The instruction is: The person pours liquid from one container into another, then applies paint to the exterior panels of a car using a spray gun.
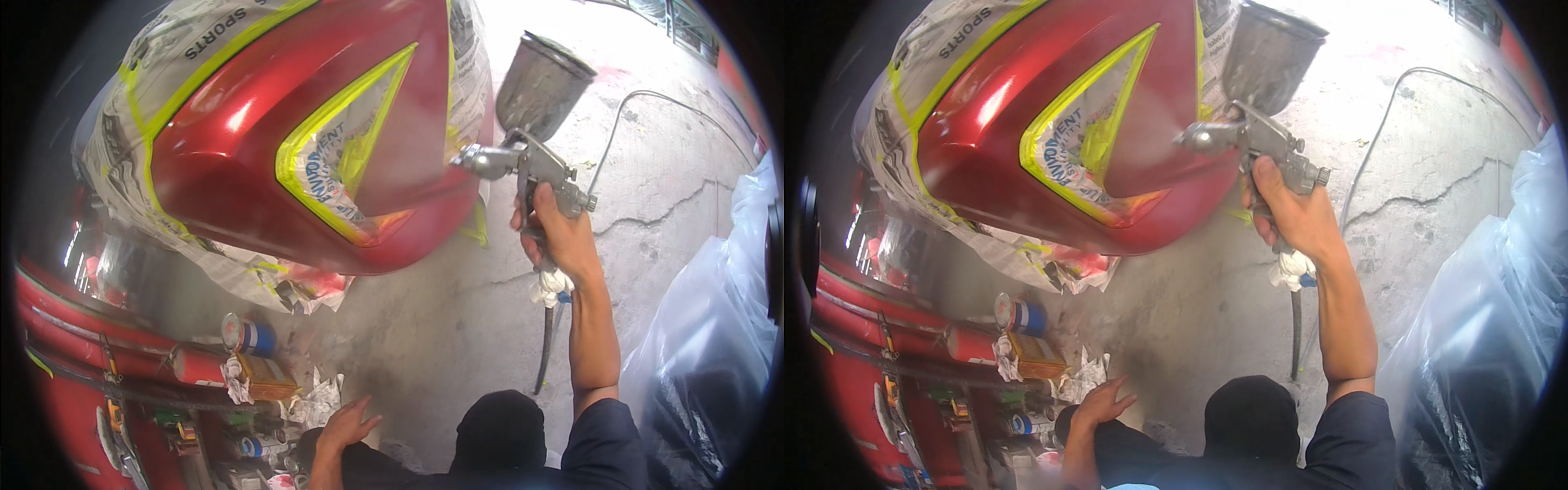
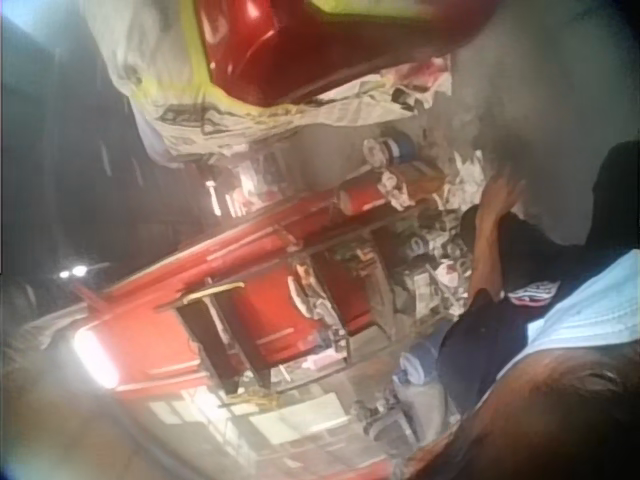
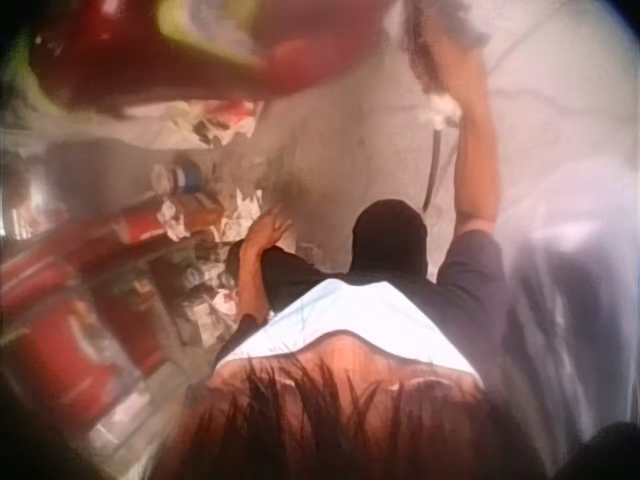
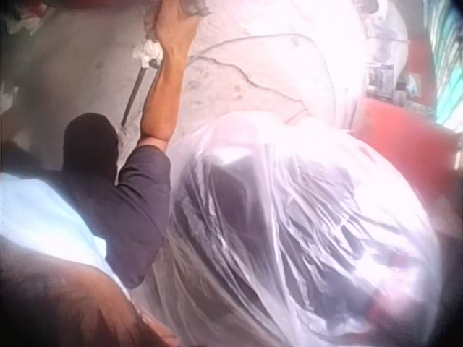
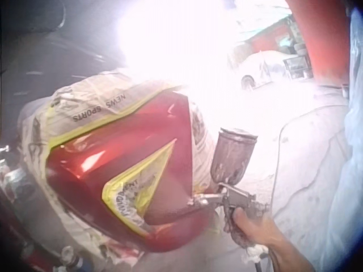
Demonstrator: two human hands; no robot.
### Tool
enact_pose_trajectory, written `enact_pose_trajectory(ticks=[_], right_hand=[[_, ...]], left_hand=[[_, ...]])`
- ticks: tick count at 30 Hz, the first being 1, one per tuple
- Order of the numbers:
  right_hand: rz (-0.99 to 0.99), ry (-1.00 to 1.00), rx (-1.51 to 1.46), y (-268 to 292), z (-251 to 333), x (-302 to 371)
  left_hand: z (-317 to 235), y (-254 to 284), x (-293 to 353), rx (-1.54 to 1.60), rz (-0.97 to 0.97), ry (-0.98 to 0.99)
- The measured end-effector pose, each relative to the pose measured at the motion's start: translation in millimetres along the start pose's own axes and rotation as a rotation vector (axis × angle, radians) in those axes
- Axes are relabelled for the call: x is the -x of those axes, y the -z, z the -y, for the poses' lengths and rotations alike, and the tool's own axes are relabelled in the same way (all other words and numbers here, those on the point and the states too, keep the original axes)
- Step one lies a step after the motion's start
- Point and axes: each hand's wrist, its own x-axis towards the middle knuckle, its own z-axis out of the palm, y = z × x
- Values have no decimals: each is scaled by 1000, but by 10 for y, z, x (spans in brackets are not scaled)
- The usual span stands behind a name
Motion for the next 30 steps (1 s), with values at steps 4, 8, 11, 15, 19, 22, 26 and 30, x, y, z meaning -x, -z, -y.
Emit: enact_pose_trajectory(ticks=[4, 8, 11, 15, 19, 22, 26, 30], right_hand=[[72, -8, -70, 10, -36, -35], [-239, 28, 154, 7, -345, -299], [-447, 116, 246, 97, -578, -403], [-423, 114, 323, 56, -641, -269], [-161, -74, 164, -186, -462, 32], [144, -207, 41, -69, -455, 106], [292, -283, -26, -70, -572, 83], [51, -320, 202, 11, -940, -139]], left_hand=[[-1, 5, -10, 9, 26, 7], [54, -26, -3, 28, 18, 28], [1, 4, -36, 23, 17, 23], [38, -22, -62, 7, 27, 18], [-10, 0, -117, -22, 60, 49], [-65, 33, -170, -15, 63, 42], [-100, 46, -179, 8, 64, 66], [-53, 15, -205, 29, 61, 73]])
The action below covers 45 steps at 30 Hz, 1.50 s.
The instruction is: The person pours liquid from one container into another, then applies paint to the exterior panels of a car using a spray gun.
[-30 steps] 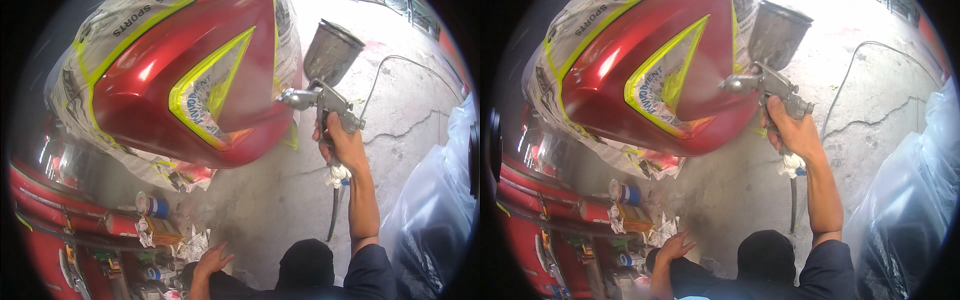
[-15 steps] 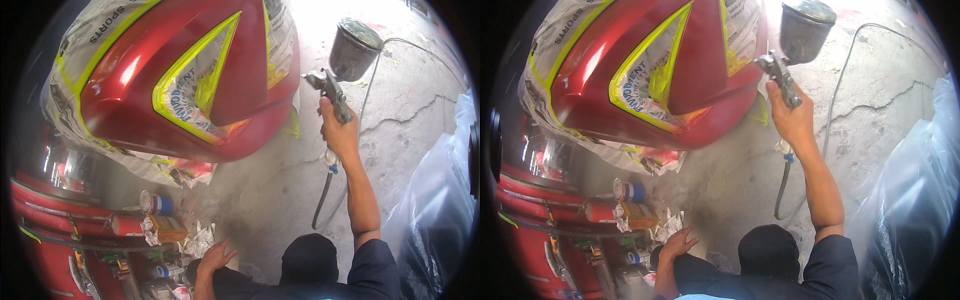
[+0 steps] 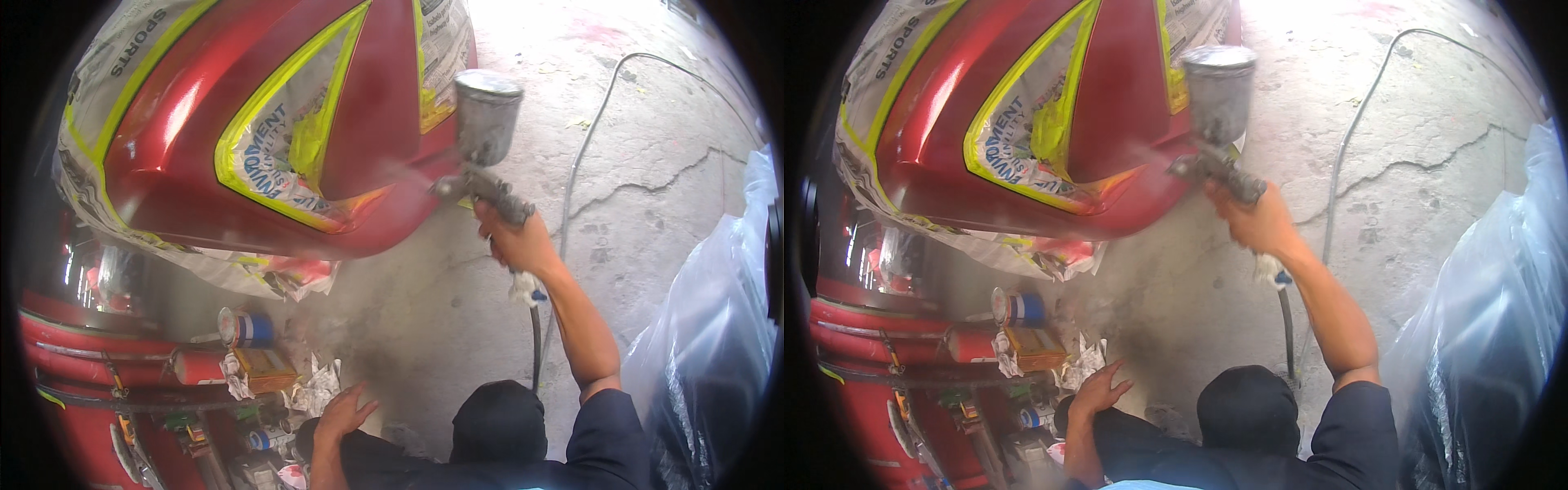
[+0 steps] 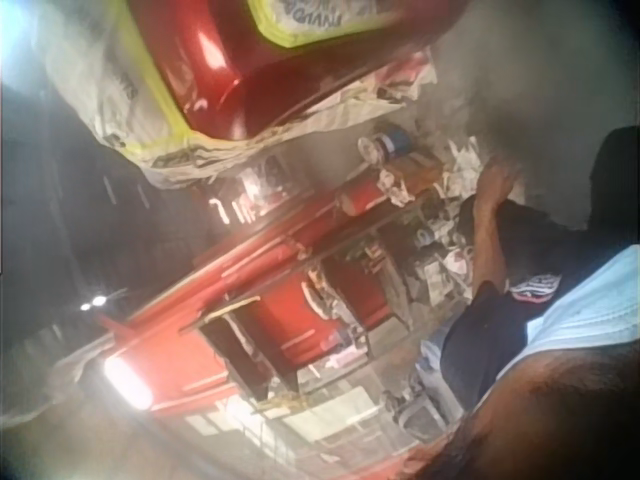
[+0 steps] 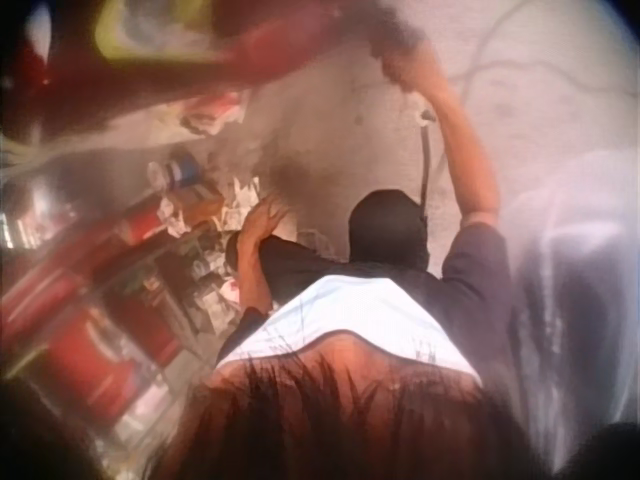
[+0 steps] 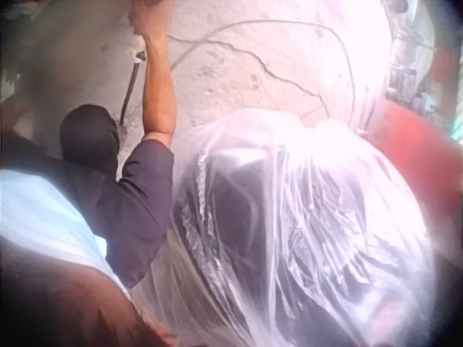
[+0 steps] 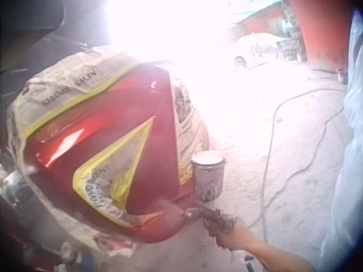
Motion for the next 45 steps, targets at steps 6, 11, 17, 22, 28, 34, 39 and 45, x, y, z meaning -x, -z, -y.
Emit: enact_pose_trajectory(ticks=[6, 11, 17, 22, 28, 34, 39, 45], right_hand=[[-375, 130, 294, 562, -229, -659], [-629, 352, 420, 979, -322, -1235], [-578, 95, 232, 915, -542, -913], [-628, 9, 201, 702, -1020, -406], [-356, -170, -75, 148, -1052, 266], [-56, 33, -99, -333, -1060, 558], [510, -312, -138, -283, -963, 782], [27, 261, -138, -361, -1531, 873]], left_hand=[[27, 26, 41, -15, -15, 16], [105, 11, 114, -48, 20, 96], [-8, 15, 90, -51, 34, 82], [73, -65, -59, -35, 21, 43], [52, -47, 14, -70, 32, 29], [-102, -9, 89, -86, 20, 34], [-143, -41, 215, -104, -21, 37], [-25, -89, 201, -112, -10, 53]])
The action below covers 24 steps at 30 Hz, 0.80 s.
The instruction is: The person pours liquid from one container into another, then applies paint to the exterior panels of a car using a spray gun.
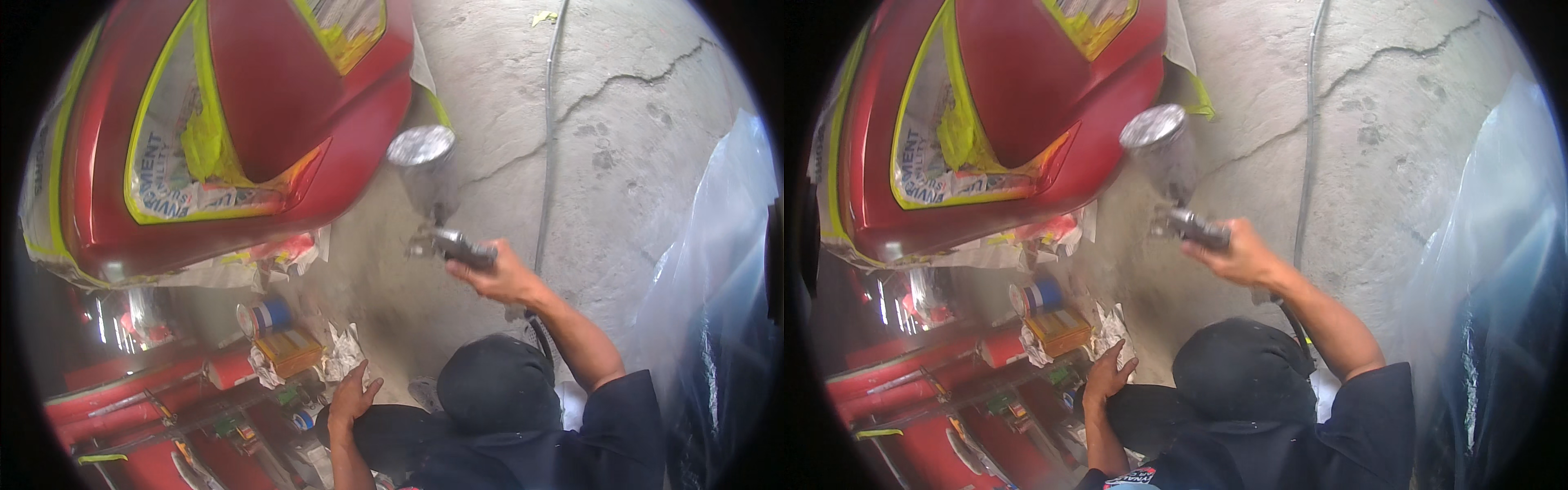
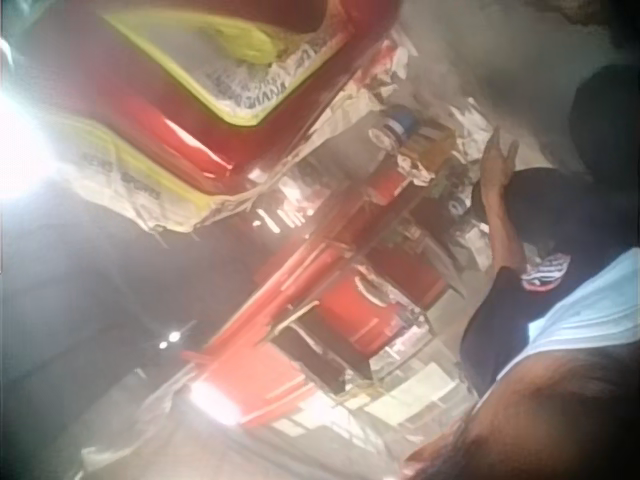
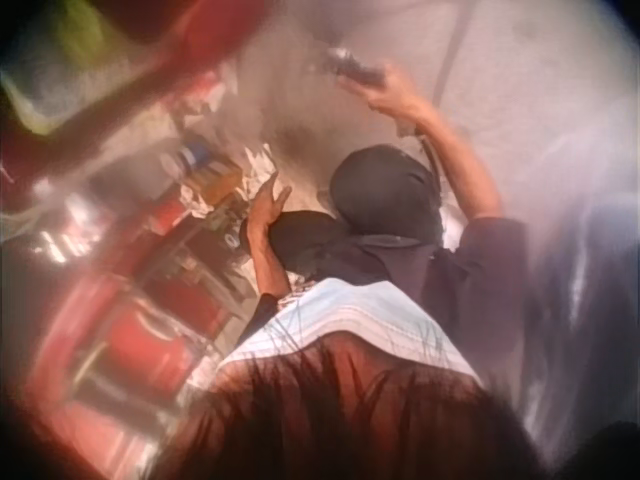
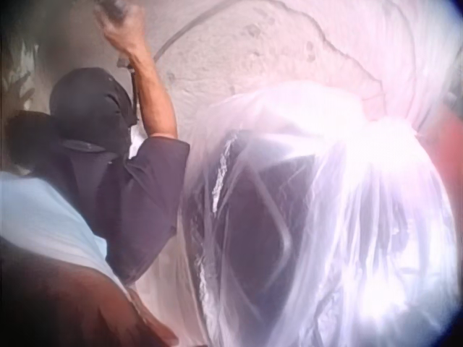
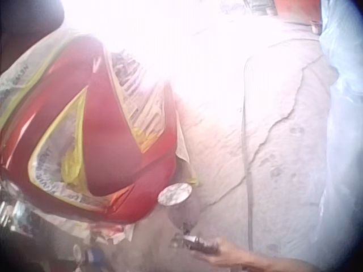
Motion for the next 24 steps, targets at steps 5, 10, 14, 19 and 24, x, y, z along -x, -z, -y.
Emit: enact_pose_trajectory(ticks=[5, 10, 14, 19, 24], right_hand=[[-176, -326, 76, 571, -78, -694], [-422, -159, 32, 1059, -228, -1429], [-617, -146, 67, 1342, -261, -1930], [-744, -49, 267, 1349, -307, -2036], [-405, -242, 47, 903, 327, -1133]], left_hand=[[-68, 41, -54, 11, -29, -28], [-176, 91, -39, -13, -34, 69], [-99, 49, -44, -36, -52, 39], [-67, 23, -64, -29, -80, -3], [-119, 64, -97, 23, 7, 52]])
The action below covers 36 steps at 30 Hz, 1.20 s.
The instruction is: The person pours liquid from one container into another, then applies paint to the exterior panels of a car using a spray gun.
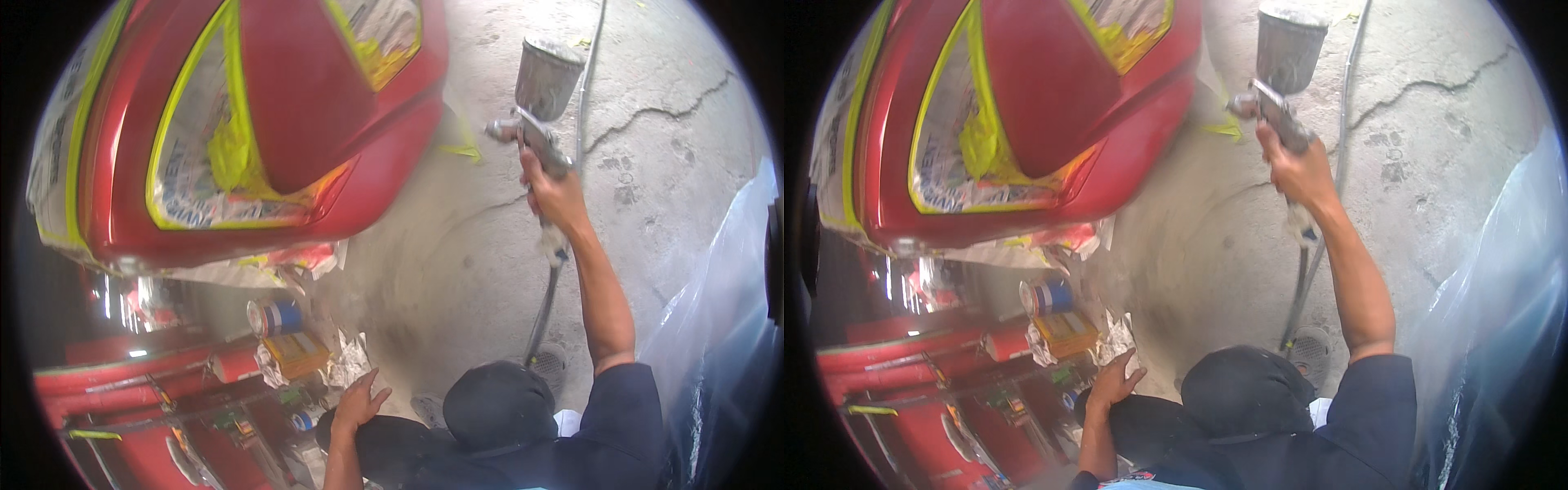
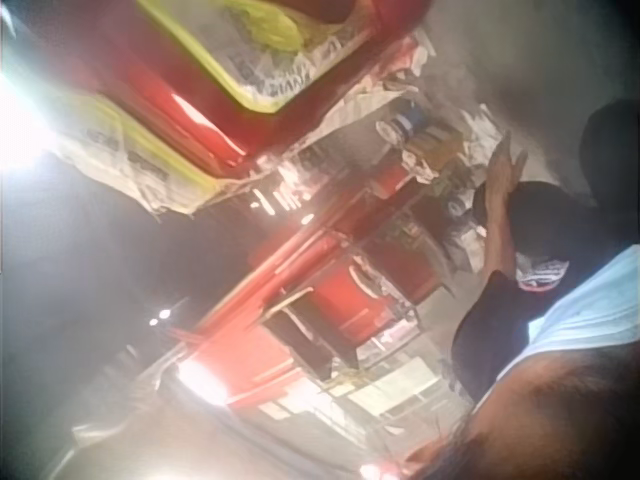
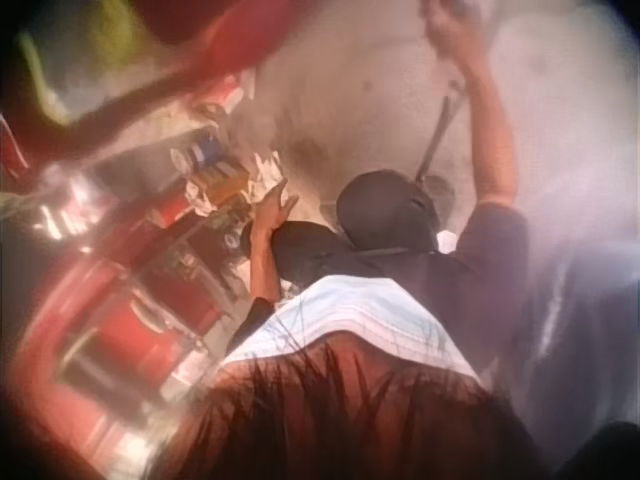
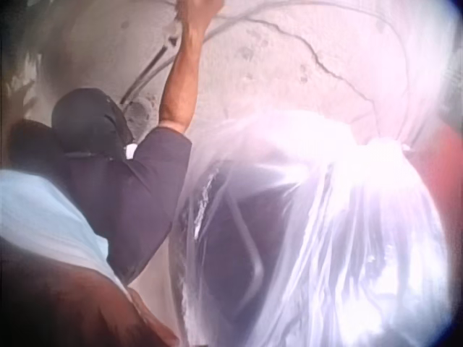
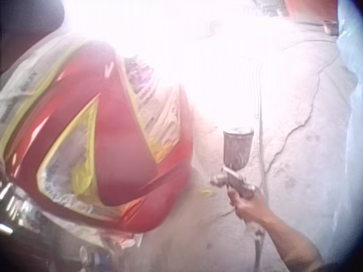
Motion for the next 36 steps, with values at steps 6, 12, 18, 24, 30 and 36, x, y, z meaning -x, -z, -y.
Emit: enact_pose_trajectory(ticks=[6, 12, 18, 24, 30, 36], right_hand=[[468, 43, 2, -241, 150, 920], [478, -20, 104, -425, 526, 877], [-29, 276, 281, -600, 431, 566], [-285, 323, 428, -496, 417, 313], [65, 156, 194, -795, 536, 1043], [507, 36, 125, -903, 763, 1574]], left_hand=[[64, -127, -78, -2, 3, -169], [13, -142, 43, 42, -48, -209], [30, -173, 219, 70, -119, -249], [-42, -63, 180, 113, -45, -182], [-45, -12, 177, 78, -22, -156], [-219, 84, 266, -68, -170, -384]])
